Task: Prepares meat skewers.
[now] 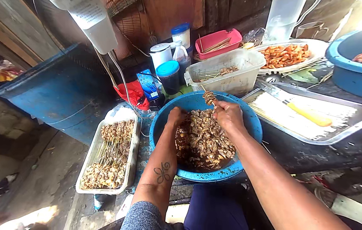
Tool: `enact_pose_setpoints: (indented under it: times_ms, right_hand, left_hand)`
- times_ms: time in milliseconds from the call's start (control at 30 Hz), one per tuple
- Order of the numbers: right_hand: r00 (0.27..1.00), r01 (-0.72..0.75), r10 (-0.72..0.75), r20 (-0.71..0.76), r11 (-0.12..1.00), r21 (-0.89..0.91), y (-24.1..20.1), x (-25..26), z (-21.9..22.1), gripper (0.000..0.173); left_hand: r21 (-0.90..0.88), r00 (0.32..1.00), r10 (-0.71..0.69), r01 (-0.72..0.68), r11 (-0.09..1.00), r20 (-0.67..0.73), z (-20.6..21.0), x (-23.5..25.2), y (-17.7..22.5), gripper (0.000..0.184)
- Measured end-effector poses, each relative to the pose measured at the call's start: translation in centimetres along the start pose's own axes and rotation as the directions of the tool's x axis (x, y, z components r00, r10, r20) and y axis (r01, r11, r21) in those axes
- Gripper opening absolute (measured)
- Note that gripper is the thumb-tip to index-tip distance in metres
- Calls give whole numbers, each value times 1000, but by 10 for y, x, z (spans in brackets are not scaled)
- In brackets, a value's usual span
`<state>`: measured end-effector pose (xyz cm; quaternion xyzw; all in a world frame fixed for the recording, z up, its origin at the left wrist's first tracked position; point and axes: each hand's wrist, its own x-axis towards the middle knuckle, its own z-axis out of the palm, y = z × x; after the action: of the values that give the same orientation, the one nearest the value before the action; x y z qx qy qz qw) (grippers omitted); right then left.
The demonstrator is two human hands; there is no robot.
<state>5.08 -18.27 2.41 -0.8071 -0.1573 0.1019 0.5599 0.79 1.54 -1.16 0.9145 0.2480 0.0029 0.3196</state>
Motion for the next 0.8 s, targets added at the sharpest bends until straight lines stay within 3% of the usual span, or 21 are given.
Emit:
enact_pose_setpoints:
  times_ms: [67,167,267,333,367,533,700,800]
  right_hand:
    - [999,-1,3,51,1000,-29,0,-1,1,32]
    - [987,-8,29,159,992,-127,-2,-3,-1,32]
    - [965,-13,64,255,980,-197,-1,-3,-1,33]
    - [957,-9,71,283,977,-214,-1,-2,1,32]
    - [954,-10,76,290,974,-225,0,-1,2,32]
    - [943,1,74,325,974,-225,2,-1,2,31]
    - [938,-6,89,334,970,-242,0,-1,4,31]
    - [941,5,82,328,967,-255,0,-2,5,31]
  left_hand:
    - [-3,998,-57,57,998,-2,2,1,-10,22]
    - [-415,992,-64,14,910,-108,-1,-2,-7,18]
    - [-862,989,-137,22,507,-55,-3,-7,5,14]
    - [-948,983,-182,72,310,16,-5,-10,8,16]
    - [-959,983,-184,80,271,30,-6,-10,7,16]
    - [-927,981,-174,-13,376,-84,-3,-7,4,18]
    - [-786,979,-82,-98,610,-186,0,-11,11,20]
    - [-575,965,-21,-139,806,-263,-2,-16,20,20]
